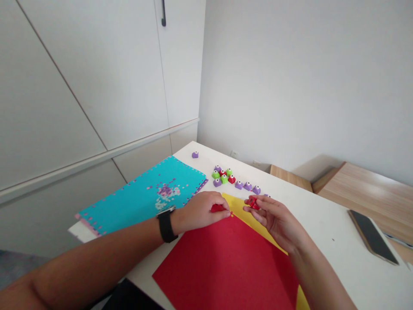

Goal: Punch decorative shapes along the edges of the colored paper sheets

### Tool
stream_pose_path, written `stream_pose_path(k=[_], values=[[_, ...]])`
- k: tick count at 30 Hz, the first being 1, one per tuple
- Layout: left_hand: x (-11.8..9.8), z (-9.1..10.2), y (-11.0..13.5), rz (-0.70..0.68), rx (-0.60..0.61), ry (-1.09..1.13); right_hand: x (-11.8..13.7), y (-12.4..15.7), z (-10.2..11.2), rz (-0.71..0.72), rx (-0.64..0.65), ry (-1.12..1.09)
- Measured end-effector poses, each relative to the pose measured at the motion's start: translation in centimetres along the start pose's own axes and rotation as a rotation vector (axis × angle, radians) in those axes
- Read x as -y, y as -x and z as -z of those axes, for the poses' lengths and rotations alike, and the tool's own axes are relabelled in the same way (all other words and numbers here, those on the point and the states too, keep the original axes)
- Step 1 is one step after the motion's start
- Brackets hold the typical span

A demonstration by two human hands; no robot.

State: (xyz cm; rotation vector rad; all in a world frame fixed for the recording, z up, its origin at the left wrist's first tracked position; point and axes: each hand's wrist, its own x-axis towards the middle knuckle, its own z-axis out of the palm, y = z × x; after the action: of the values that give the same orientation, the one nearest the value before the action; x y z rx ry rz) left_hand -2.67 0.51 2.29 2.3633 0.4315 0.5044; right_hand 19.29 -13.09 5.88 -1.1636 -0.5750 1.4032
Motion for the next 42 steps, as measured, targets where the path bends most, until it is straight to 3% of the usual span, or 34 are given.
stream_pose_path(k=[10,17,23,31,42], values=[[-0.1,0.1,0.1,0.0,0.002,-0.013,-0.9,-0.4,0.3,0.049,-0.037,0.185],[-0.2,0.1,0.1,0.006,-0.013,-0.026,-2.5,-0.9,-0.1,0.342,-0.151,0.82],[-0.2,0.0,0.1,0.004,-0.028,-0.05,-3.2,-0.1,-1.2,0.582,-0.074,1.125],[-0.3,0.1,0.2,0.015,-0.029,-0.053,-3.2,0.4,-1.7,0.633,0.005,1.237],[-0.7,0.4,0.2,0.018,-0.019,-0.041,-3.5,0.4,-1.6,0.675,-0.003,1.297]])
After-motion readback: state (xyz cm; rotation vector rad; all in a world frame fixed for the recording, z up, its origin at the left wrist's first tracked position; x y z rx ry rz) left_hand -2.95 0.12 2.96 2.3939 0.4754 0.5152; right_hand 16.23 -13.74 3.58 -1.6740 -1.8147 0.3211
